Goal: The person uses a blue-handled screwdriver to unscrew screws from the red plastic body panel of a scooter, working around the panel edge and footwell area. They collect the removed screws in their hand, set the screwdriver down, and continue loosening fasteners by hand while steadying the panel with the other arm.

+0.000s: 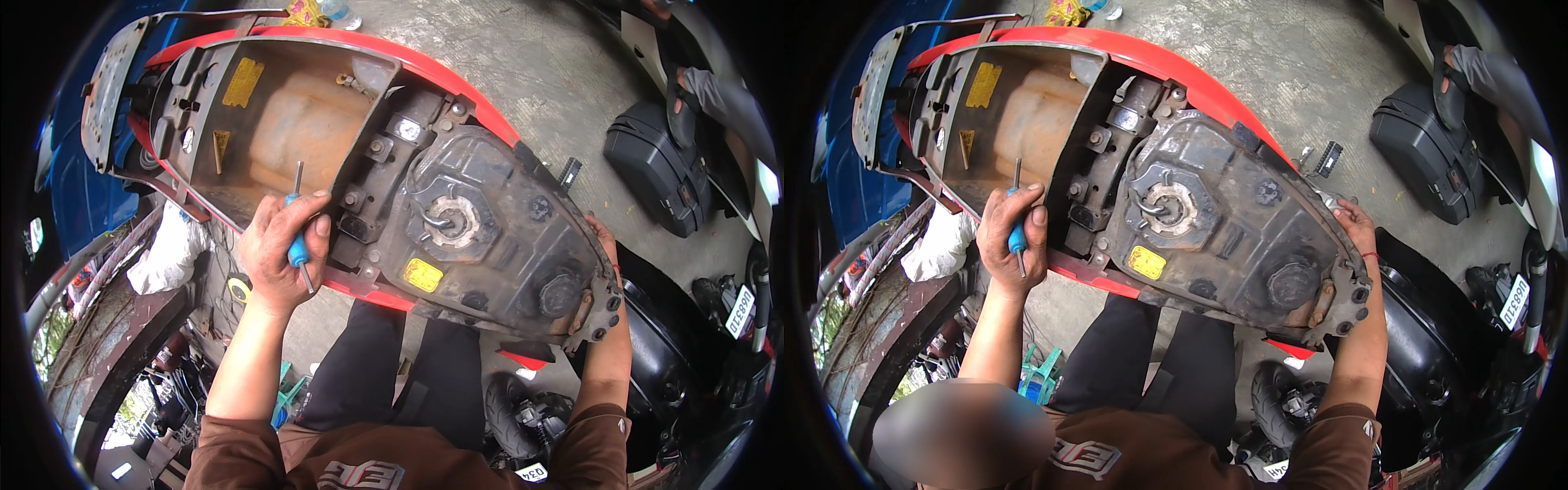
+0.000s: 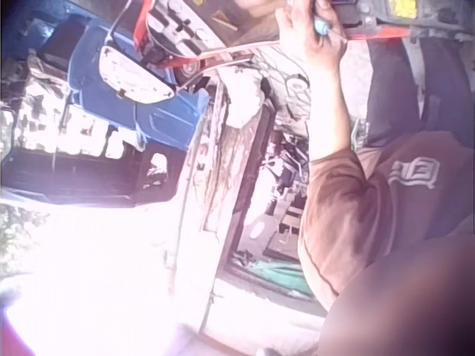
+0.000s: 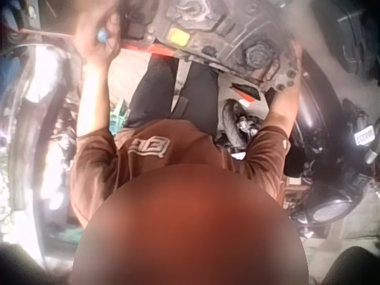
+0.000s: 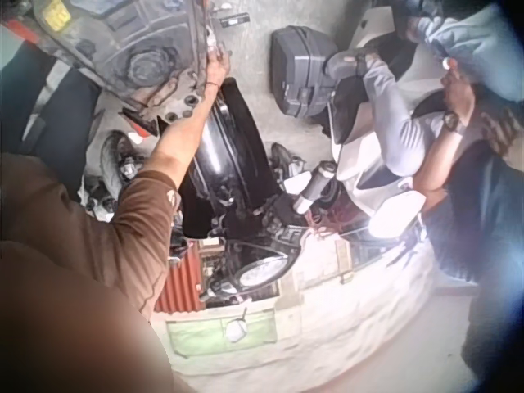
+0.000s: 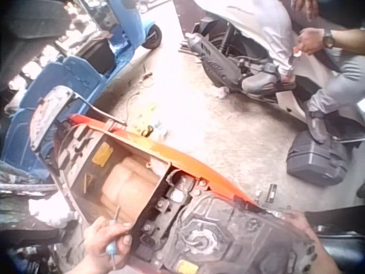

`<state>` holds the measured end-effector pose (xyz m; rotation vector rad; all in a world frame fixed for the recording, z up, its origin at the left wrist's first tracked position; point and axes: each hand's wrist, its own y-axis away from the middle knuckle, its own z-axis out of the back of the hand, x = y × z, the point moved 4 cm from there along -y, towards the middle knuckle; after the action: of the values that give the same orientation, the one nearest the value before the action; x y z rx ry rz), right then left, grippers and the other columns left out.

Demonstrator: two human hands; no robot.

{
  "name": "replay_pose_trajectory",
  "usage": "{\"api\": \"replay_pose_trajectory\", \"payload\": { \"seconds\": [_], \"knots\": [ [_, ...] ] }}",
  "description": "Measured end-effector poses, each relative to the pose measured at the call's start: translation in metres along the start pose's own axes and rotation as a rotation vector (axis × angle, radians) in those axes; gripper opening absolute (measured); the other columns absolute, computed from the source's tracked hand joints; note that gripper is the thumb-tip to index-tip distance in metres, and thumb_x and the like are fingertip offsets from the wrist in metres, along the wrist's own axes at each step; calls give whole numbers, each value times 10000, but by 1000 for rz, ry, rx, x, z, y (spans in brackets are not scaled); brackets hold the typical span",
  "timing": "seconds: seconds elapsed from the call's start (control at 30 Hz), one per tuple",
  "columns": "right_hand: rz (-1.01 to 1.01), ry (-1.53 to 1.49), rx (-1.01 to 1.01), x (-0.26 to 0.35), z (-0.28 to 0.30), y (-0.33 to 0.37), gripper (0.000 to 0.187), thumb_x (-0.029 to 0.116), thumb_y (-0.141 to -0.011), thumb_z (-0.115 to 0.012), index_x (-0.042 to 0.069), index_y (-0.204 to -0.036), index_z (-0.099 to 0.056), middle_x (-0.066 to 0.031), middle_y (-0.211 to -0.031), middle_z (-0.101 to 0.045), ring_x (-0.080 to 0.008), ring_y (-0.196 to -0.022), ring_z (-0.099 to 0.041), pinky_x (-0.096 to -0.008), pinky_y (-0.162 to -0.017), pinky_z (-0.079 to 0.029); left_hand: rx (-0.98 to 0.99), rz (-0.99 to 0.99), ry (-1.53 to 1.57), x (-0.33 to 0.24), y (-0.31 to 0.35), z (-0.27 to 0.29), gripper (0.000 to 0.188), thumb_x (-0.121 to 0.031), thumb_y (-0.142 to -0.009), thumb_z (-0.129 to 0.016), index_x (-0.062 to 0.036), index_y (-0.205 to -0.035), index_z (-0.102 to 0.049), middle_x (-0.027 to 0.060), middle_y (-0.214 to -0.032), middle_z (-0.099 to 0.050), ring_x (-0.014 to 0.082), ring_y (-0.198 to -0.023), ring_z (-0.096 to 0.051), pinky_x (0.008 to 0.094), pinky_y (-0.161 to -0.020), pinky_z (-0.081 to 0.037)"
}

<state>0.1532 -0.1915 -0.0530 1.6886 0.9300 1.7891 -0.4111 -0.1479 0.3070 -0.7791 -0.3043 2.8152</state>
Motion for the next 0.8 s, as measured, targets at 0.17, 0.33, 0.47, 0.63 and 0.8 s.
{"api": "replay_pose_trajectory", "payload": {
  "seconds": [0.17,0.33,0.47,0.63,0.8],
  "knots": [
    [-9,-56,-8,19,-14,6,420,112,-951,-664,-34,-1343,-619,-70,-1043,-720,-116,-971,-647,-237,-877,-514,22,22,14,0,0,-1,227,-26,-870,-725,-47,-1097,-725,119,-920,-730,269,-696,-623,356,-632,-508],
    [-46,495,-129,38,-19,9,281,269,-932,-679,-2,-995,-717,-77,-872,-691,-145,-787,-602,-303,-735,-489,32,44,-4,-1,1,-1,220,-38,-909,-703,-34,-1130,-707,123,-885,-702,267,-712,-613,353,-660,-497],
    [-39,802,-83,59,-20,10,396,367,-935,-702,-16,-835,-694,-141,-705,-626,-228,-682,-588,-386,-685,-481,26,26,-15,-1,3,-3,206,-28,-920,-699,-3,-1125,-698,127,-910,-704,260,-732,-610,353,-680,-491],
    [17,933,134,81,-31,5,310,279,-970,-627,-15,-983,-722,-207,-787,-675,-286,-722,-635,-416,-732,-503,13,39,-5,0,4,-3,192,-35,-931,-691,14,-1116,-700,134,-910,-704,260,-737,-607,346,-685,-483],
    [101,1088,172,92,-36,5,301,252,-976,-596,-7,-1074,-713,-268,-934,-713,-399,-879,-697,-469,-828,-531,15,64,-6,0,4,-3,190,-52,-934,-690,15,-1112,-700,146,-916,-702,268,-757,-616,355,-701,-487]
  ]
}}
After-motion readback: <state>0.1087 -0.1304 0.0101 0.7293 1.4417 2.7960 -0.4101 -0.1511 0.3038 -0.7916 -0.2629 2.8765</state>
